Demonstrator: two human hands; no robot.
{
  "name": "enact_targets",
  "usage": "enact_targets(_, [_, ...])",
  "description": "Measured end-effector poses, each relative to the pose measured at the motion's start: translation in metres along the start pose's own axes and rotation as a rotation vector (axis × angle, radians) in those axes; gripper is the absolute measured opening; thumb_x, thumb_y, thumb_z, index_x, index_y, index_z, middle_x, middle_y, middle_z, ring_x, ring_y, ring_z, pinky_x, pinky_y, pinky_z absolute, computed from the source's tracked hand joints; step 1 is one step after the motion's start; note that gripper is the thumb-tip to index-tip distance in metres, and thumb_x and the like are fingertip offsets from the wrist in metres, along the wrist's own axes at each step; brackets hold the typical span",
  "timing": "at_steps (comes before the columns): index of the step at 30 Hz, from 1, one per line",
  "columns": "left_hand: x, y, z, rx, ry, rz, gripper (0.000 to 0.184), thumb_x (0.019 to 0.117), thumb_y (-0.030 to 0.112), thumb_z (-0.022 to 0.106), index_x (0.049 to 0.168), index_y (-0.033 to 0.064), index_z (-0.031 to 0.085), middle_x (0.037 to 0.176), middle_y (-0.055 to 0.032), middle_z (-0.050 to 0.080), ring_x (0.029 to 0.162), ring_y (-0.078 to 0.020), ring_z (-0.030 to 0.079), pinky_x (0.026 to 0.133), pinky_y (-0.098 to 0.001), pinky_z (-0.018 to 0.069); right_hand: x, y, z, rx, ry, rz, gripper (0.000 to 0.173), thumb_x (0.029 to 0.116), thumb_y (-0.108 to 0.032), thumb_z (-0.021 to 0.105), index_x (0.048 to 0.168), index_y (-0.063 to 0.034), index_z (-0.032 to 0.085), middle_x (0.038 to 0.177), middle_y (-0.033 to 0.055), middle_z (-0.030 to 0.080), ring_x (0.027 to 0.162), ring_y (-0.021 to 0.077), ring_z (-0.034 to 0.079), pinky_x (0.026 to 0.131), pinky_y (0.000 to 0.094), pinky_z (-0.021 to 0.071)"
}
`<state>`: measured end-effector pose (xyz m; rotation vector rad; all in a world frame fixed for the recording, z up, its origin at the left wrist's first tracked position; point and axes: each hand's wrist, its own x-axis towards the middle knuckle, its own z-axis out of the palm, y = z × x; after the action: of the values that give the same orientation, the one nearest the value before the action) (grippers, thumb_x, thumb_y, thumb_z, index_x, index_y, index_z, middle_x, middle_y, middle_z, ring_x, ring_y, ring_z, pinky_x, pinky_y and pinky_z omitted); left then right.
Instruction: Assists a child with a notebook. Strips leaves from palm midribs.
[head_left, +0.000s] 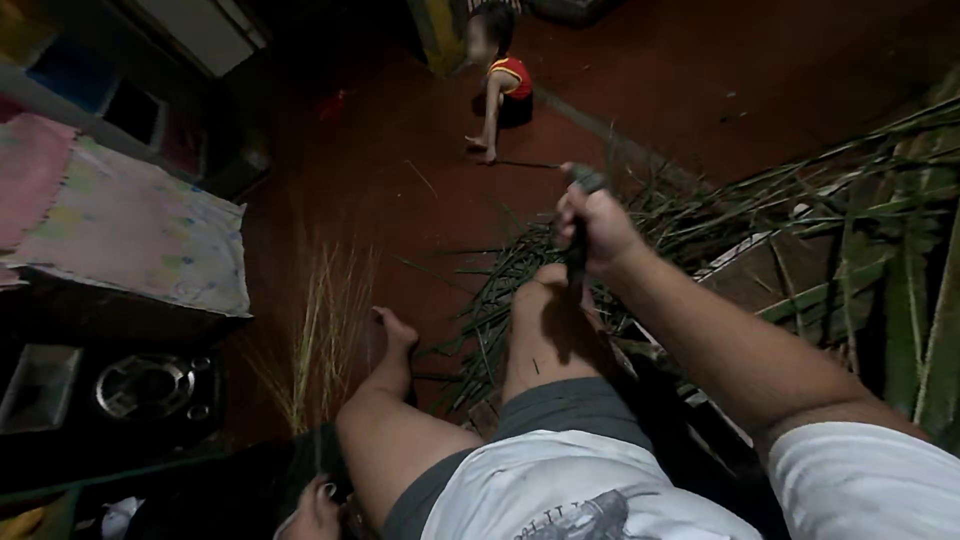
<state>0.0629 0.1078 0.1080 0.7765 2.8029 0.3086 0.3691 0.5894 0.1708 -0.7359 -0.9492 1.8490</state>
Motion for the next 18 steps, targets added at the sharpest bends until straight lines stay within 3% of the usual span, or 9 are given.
enact_targets(2, [0.007, 0.072, 0.005, 0.006, -0.030, 0.113, 0.039, 0.1100, 0.019, 0.042, 0.141, 0.0000, 0.056, 0.119, -0.0304, 0.068, 0.107, -0.0502, 0.067, 0.094, -0.0705, 0.0495, -0.037, 0.022, 0.032, -0.250, -0.261, 0.121, 0.023, 0.1063, -0.020, 0.050, 0.129, -0.0161, 0.045, 0.075, -0.0019, 0.056, 0.055, 0.0069, 0.054, 0.051, 0.0229, 0.0504])
enact_targets(4, [0.009, 0.133, 0.007, 0.011, -0.029, 0.263, 0.036, 0.1084, 0.015, 0.046, 0.140, 0.0023, 0.059, 0.120, -0.0280, 0.069, 0.108, -0.0487, 0.068, 0.093, -0.0682, 0.0514, -0.068, 0.040, 0.050, -0.482, -0.560, 0.194, 0.037, 0.1043, -0.021, 0.057, 0.137, -0.0070, 0.046, 0.084, 0.0016, 0.057, 0.062, 0.0077, 0.055, 0.058, 0.0250, 0.0508])
enact_targets(5, [0.007, 0.158, 0.007, -0.010, 0.012, 0.371, 0.035, 0.1069, 0.012, 0.048, 0.138, 0.0010, 0.061, 0.119, -0.0266, 0.070, 0.106, -0.0466, 0.069, 0.092, -0.0655, 0.0531, -0.078, 0.050, 0.053, -0.575, -0.692, 0.202, 0.039, 0.1041, -0.023, 0.058, 0.135, -0.0020, 0.048, 0.088, 0.0023, 0.058, 0.065, 0.0062, 0.055, 0.062, 0.0242, 0.0504])
enact_targets(7, [0.001, 0.201, 0.005, -0.082, 0.103, 0.551, 0.033, 0.1046, 0.008, 0.051, 0.133, -0.0013, 0.064, 0.117, -0.0226, 0.073, 0.103, -0.0398, 0.073, 0.090, -0.0573, 0.0573, -0.090, 0.067, 0.056, -0.662, -0.834, 0.190, 0.030, 0.1032, -0.025, 0.060, 0.115, 0.0021, 0.056, 0.084, 0.0023, 0.058, 0.064, 0.0042, 0.054, 0.062, 0.0216, 0.0490])
enact_targets(10, [-0.011, 0.240, 0.001, -0.177, 0.159, 0.638, 0.033, 0.1038, 0.008, 0.052, 0.131, -0.0056, 0.065, 0.107, -0.0197, 0.075, 0.091, -0.0300, 0.076, 0.085, -0.0458, 0.0608, -0.093, 0.076, 0.055, -0.671, -0.882, 0.208, 0.024, 0.1033, -0.024, 0.059, 0.104, 0.0001, 0.057, 0.078, 0.0008, 0.055, 0.061, 0.0032, 0.052, 0.059, 0.0200, 0.0468])
enact_targets(12, [-0.014, 0.251, 0.002, -0.213, 0.179, 0.659, 0.031, 0.1022, 0.007, 0.053, 0.125, -0.0081, 0.067, 0.100, -0.0186, 0.075, 0.083, -0.0256, 0.074, 0.080, -0.0407, 0.0616, -0.092, 0.075, 0.054, -0.660, -0.913, 0.211, 0.022, 0.1034, -0.023, 0.059, 0.104, -0.0004, 0.058, 0.079, 0.0005, 0.057, 0.061, 0.0024, 0.052, 0.059, 0.0196, 0.0466])
enact_targets(16, [-0.021, 0.261, 0.006, -0.186, 0.248, 0.702, 0.023, 0.0965, 0.003, 0.055, 0.109, -0.0063, 0.071, 0.090, -0.0169, 0.073, 0.079, -0.0258, 0.073, 0.074, -0.0392, 0.0611, -0.095, 0.074, 0.054, -0.670, -0.962, 0.163, 0.022, 0.1047, -0.021, 0.056, 0.104, 0.0005, 0.060, 0.080, 0.0003, 0.058, 0.064, 0.0012, 0.052, 0.062, 0.0188, 0.0461])
enact_targets(18, [-0.026, 0.263, 0.009, -0.174, 0.269, 0.715, 0.025, 0.0969, 0.003, 0.056, 0.113, -0.0087, 0.071, 0.092, -0.0183, 0.074, 0.080, -0.0270, 0.074, 0.075, -0.0397, 0.0616, -0.097, 0.077, 0.054, -0.658, -0.916, 0.131, 0.025, 0.1055, -0.023, 0.054, 0.103, 0.0009, 0.061, 0.080, 0.0002, 0.057, 0.064, 0.0010, 0.052, 0.062, 0.0188, 0.0456])
